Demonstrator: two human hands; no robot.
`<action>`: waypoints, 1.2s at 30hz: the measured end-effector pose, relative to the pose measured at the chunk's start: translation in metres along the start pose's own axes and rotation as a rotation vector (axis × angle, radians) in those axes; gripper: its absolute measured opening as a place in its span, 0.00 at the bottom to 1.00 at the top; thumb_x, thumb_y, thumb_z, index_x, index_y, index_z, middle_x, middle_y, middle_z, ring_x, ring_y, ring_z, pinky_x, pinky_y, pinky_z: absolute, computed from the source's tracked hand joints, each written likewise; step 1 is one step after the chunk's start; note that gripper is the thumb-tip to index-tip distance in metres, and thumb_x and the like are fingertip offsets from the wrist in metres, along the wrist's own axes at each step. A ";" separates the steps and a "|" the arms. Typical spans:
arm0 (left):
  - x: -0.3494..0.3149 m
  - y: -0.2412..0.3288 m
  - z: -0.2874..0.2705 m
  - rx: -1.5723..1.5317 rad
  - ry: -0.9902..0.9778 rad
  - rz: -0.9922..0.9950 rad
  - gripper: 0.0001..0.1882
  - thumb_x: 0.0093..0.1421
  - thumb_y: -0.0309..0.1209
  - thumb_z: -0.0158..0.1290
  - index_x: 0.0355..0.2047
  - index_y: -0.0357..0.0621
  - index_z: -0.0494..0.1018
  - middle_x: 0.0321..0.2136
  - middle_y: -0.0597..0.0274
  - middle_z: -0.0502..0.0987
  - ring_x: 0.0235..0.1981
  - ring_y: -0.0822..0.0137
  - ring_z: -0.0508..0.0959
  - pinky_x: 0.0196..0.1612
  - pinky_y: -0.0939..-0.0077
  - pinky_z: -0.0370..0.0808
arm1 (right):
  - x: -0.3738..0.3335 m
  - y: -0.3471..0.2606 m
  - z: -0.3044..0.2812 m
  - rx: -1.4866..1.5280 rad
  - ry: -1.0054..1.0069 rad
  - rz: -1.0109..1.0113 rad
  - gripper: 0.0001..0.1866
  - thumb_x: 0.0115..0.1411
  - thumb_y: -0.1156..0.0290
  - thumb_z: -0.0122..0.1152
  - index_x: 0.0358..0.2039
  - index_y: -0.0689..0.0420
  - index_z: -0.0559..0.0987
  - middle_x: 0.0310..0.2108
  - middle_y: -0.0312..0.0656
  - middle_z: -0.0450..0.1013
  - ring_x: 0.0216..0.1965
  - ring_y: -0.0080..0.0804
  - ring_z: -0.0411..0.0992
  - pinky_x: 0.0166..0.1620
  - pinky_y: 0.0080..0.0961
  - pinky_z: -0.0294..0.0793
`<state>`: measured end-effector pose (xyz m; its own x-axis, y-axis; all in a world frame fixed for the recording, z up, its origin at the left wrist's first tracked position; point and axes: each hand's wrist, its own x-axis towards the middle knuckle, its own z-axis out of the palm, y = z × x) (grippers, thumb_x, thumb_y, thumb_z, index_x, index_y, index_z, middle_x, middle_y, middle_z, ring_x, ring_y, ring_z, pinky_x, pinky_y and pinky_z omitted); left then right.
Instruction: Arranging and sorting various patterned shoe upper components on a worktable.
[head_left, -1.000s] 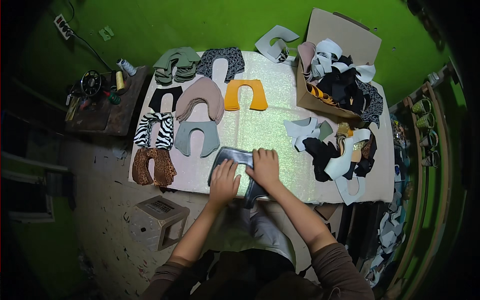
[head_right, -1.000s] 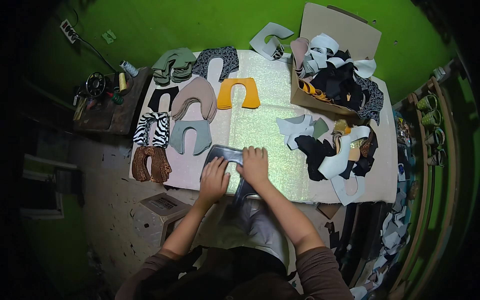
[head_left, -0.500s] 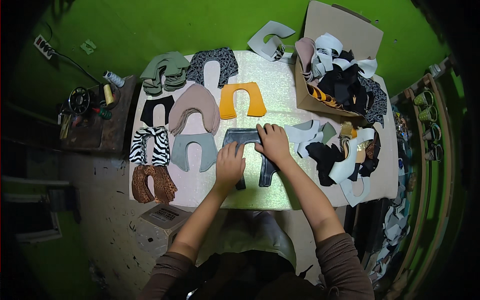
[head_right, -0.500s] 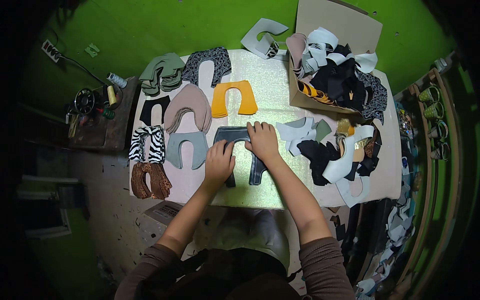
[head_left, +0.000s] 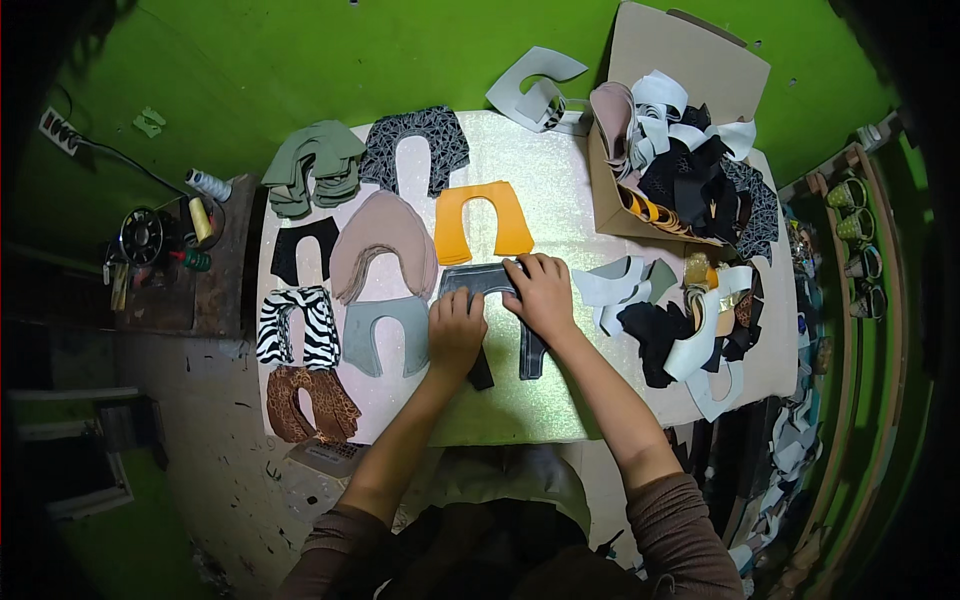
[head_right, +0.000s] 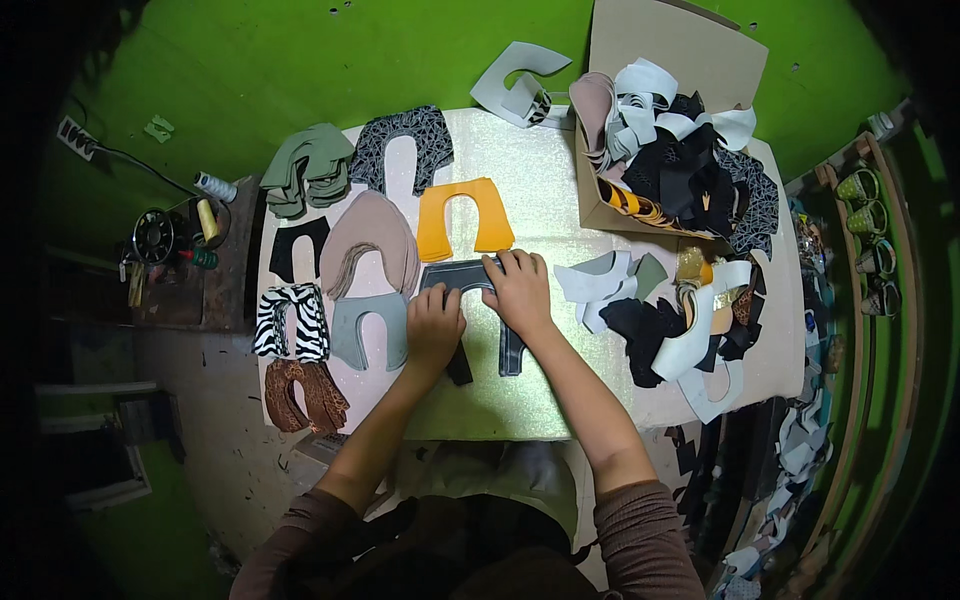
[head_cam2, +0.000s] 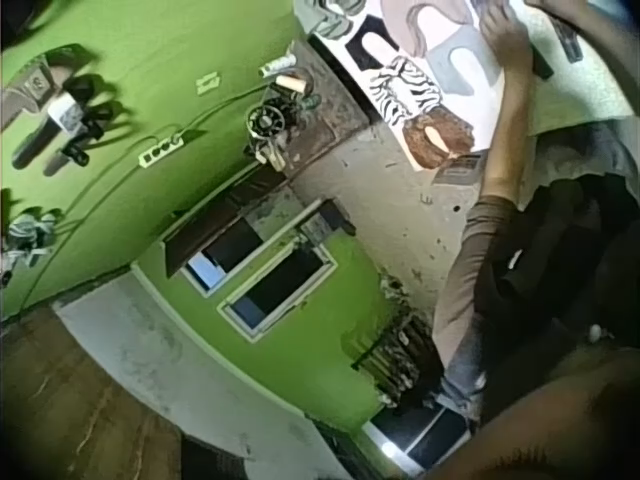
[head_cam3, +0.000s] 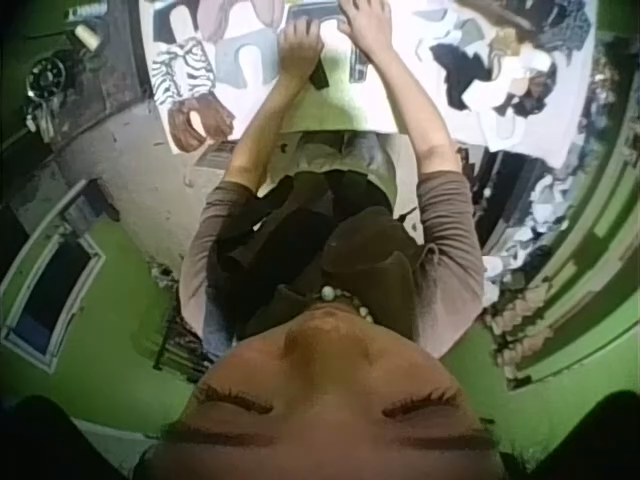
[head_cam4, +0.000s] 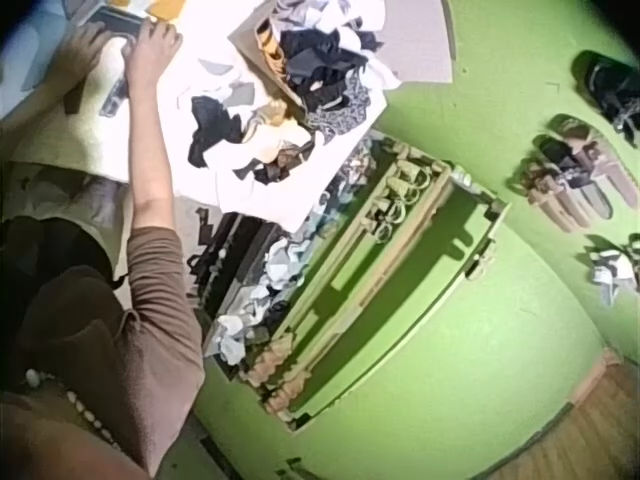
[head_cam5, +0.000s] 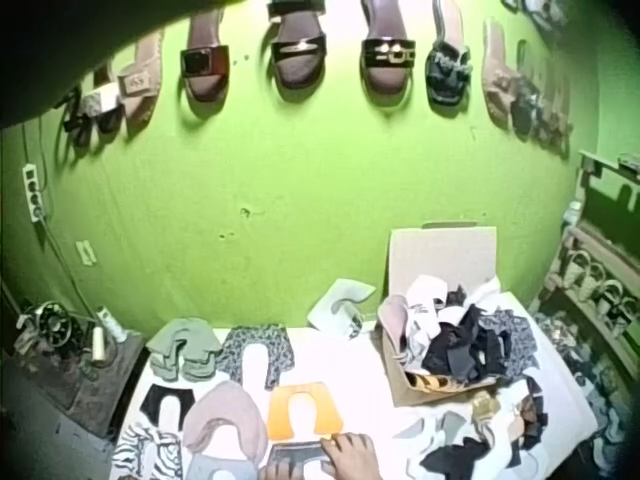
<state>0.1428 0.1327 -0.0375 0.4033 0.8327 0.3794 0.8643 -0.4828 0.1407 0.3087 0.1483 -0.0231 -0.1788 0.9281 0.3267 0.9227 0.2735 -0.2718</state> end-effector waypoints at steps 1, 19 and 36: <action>0.002 -0.001 0.001 -0.001 0.002 0.004 0.18 0.45 0.31 0.53 0.39 0.43 0.69 0.37 0.58 0.69 0.41 0.61 0.68 0.44 0.67 0.65 | 0.001 0.000 0.000 -0.011 0.009 -0.007 0.25 0.39 0.63 0.62 0.42 0.54 0.74 0.40 0.42 0.68 0.45 0.38 0.64 0.50 0.36 0.59; 0.009 -0.010 0.008 -0.110 -0.101 0.001 0.29 0.54 0.37 0.47 0.55 0.40 0.60 0.58 0.53 0.57 0.59 0.57 0.58 0.58 0.59 0.53 | -0.020 -0.028 0.020 -0.104 -0.071 0.129 0.28 0.55 0.61 0.49 0.55 0.58 0.62 0.59 0.44 0.54 0.60 0.41 0.52 0.60 0.46 0.45; -0.042 0.024 -0.018 -0.176 -0.202 0.003 0.27 0.57 0.36 0.43 0.56 0.40 0.58 0.58 0.50 0.56 0.59 0.56 0.57 0.59 0.57 0.50 | -0.075 -0.055 -0.019 0.019 -0.093 0.225 0.27 0.56 0.64 0.45 0.56 0.60 0.60 0.60 0.48 0.51 0.61 0.50 0.46 0.60 0.53 0.40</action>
<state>0.1410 0.0810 -0.0335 0.4726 0.8601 0.1921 0.8050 -0.5100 0.3032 0.2779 0.0587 -0.0157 -0.0008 0.9853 0.1709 0.9364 0.0607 -0.3456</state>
